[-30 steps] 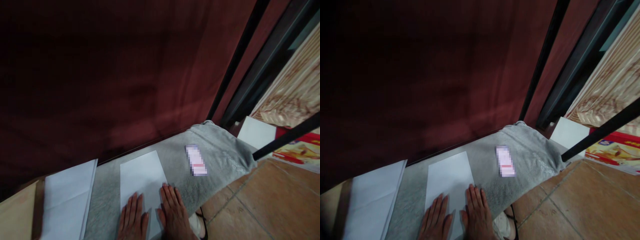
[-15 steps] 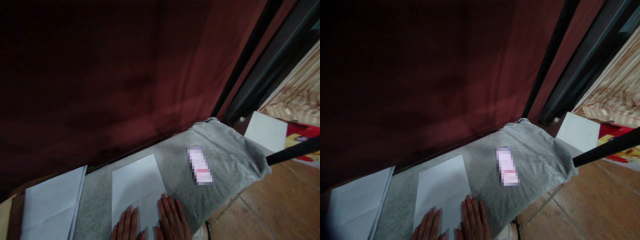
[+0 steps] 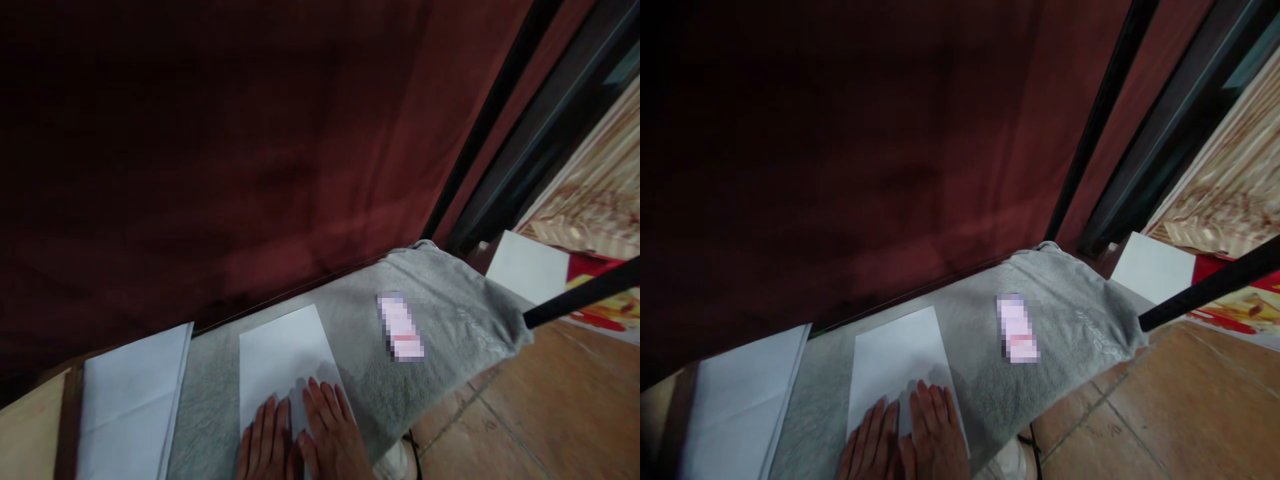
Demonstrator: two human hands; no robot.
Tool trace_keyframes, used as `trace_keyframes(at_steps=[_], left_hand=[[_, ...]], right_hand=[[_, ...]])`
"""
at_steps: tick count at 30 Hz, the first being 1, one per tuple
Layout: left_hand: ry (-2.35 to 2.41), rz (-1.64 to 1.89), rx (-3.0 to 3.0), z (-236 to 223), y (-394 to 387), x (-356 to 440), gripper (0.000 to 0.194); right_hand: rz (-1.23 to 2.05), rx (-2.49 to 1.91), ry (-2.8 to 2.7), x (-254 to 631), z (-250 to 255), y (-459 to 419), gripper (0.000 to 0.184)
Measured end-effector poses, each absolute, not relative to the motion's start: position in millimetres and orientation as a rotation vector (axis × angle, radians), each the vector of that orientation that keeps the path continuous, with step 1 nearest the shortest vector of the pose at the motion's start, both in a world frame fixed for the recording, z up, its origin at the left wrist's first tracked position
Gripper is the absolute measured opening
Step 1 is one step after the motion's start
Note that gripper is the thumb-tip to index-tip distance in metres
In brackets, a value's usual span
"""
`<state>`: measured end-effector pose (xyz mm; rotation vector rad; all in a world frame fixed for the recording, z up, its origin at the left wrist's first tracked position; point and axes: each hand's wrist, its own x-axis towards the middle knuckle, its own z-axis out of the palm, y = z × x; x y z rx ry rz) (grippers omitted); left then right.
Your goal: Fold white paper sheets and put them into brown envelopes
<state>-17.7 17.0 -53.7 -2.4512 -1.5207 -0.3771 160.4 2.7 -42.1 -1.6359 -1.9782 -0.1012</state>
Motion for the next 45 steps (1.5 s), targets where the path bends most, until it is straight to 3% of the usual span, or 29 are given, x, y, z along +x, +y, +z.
trace_keyframes(at_steps=[8, 21, 29, 38, 45], left_hand=[[-1.465, -0.389, -2.446, -42, 13, -19, 0.072], [-1.73, -0.509, -2.224, -40, 7, -24, 0.065], [-1.602, -0.452, -2.501, -37, -3, 20, 0.056], [-1.627, -0.383, -2.656, -24, -7, 17, 0.054], [-1.546, -0.455, -2.73, -20, -9, 4, 0.057]], right_hand=[[-0.251, -1.564, -1.911, 154, -40, 1, 0.057], [-0.26, -1.775, -2.006, 182, -45, -6, 0.065], [-0.31, -1.786, -2.051, 187, -54, -8, 0.059], [-0.097, -1.662, -2.275, 155, -38, -11, 0.053], [-0.212, -1.647, -2.259, 176, -48, -15, 0.057]])
